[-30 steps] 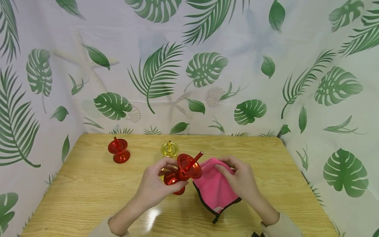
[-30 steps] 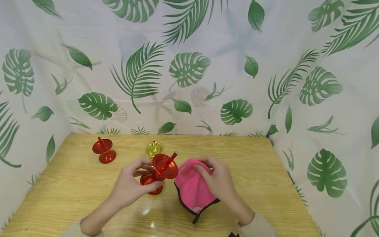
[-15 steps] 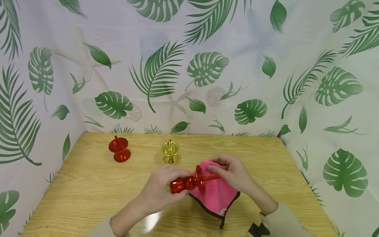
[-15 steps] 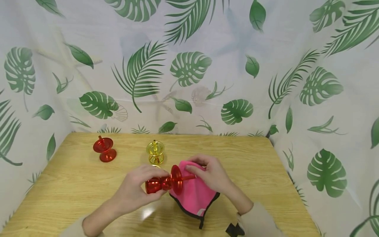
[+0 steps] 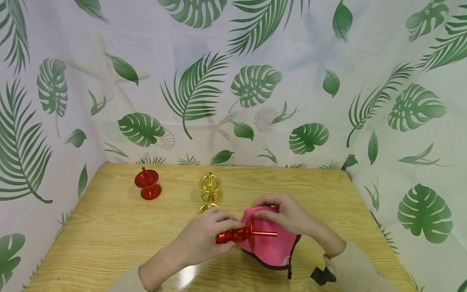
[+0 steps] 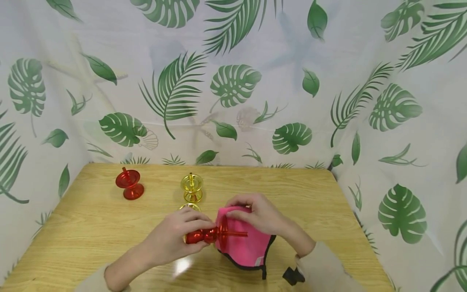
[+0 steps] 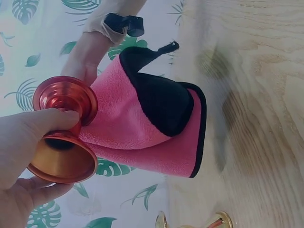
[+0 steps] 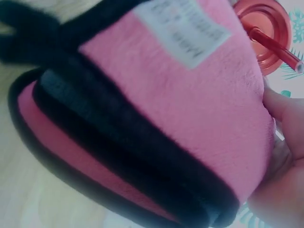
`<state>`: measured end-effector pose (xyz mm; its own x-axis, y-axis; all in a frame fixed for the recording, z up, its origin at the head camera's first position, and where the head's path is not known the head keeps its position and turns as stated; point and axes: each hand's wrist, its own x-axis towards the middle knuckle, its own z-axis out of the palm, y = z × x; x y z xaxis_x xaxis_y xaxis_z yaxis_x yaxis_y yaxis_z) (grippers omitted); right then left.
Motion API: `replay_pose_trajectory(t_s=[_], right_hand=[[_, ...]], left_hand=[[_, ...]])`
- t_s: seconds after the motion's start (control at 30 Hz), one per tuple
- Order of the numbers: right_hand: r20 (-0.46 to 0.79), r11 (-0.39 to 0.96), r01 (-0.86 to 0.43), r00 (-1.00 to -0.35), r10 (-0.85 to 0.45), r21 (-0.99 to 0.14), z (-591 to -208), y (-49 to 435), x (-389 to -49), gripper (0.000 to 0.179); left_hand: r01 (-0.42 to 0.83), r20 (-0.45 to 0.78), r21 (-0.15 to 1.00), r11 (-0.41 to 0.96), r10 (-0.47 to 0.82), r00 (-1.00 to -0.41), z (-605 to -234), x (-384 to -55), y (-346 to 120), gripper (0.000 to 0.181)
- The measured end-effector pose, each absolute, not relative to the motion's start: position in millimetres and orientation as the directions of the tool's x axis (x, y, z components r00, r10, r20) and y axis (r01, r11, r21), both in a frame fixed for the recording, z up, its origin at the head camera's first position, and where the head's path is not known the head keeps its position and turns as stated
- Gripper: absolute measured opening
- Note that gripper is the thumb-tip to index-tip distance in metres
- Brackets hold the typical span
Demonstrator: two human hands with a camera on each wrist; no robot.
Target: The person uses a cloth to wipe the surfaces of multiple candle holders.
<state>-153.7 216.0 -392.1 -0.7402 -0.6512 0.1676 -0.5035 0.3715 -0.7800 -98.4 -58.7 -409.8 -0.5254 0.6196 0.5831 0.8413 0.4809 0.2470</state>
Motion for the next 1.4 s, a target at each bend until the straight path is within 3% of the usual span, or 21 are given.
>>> replay_pose_trajectory(t_s=[0.17,0.3,0.57,0.7,0.8,0.9,1.03,1.2,1.4], right_hand=[[0.207,0.395,-0.572,-0.719,-0.663,-0.719,-380.9,216.5,-150.0,0.017],[0.306,0.408,-0.693,-0.664,-0.682,-0.594,-373.4,216.0,-146.0,0.021],[0.53,0.363,-0.886,-0.463,-0.71,-0.288,-367.1,214.8,-136.6,0.03],[0.607,0.336,-0.936,-0.327,-0.724,-0.102,-364.7,212.2,-131.1,0.011],[0.641,0.338,-0.94,-0.236,-0.731,0.039,-363.4,210.1,-125.4,0.029],[0.65,0.35,-0.926,-0.179,-0.738,0.142,-364.3,209.1,-119.0,0.033],[0.641,0.365,-0.903,-0.145,-0.753,0.225,-367.3,208.7,-110.8,0.033],[0.641,0.348,-0.907,-0.123,-0.757,0.237,-371.0,207.4,-103.8,0.029],[0.64,0.371,-0.903,-0.157,-0.752,0.215,-375.2,205.7,-99.6,0.028]], left_hand=[[0.848,0.598,0.195,0.493,0.626,-0.501,-407.6,-99.2,-56.4,0.038],[0.843,0.603,0.184,0.505,0.619,-0.503,-405.8,-100.8,-55.0,0.037],[0.824,0.565,0.209,0.527,0.622,-0.541,-402.5,-103.1,-55.7,0.036],[0.822,0.539,0.234,0.52,0.634,-0.555,-400.2,-105.5,-56.9,0.034],[0.82,0.515,0.269,0.505,0.644,-0.566,-397.8,-107.5,-58.2,0.033],[0.814,0.5,0.302,0.496,0.645,-0.578,-396.4,-109.9,-59.3,0.034],[0.803,0.48,0.33,0.497,0.644,-0.595,-395.5,-112.8,-60.1,0.034],[0.779,0.447,0.362,0.513,0.637,-0.628,-394.8,-115.0,-60.9,0.032],[0.785,0.457,0.332,0.523,0.639,-0.619,-396.8,-115.6,-60.8,0.032]])
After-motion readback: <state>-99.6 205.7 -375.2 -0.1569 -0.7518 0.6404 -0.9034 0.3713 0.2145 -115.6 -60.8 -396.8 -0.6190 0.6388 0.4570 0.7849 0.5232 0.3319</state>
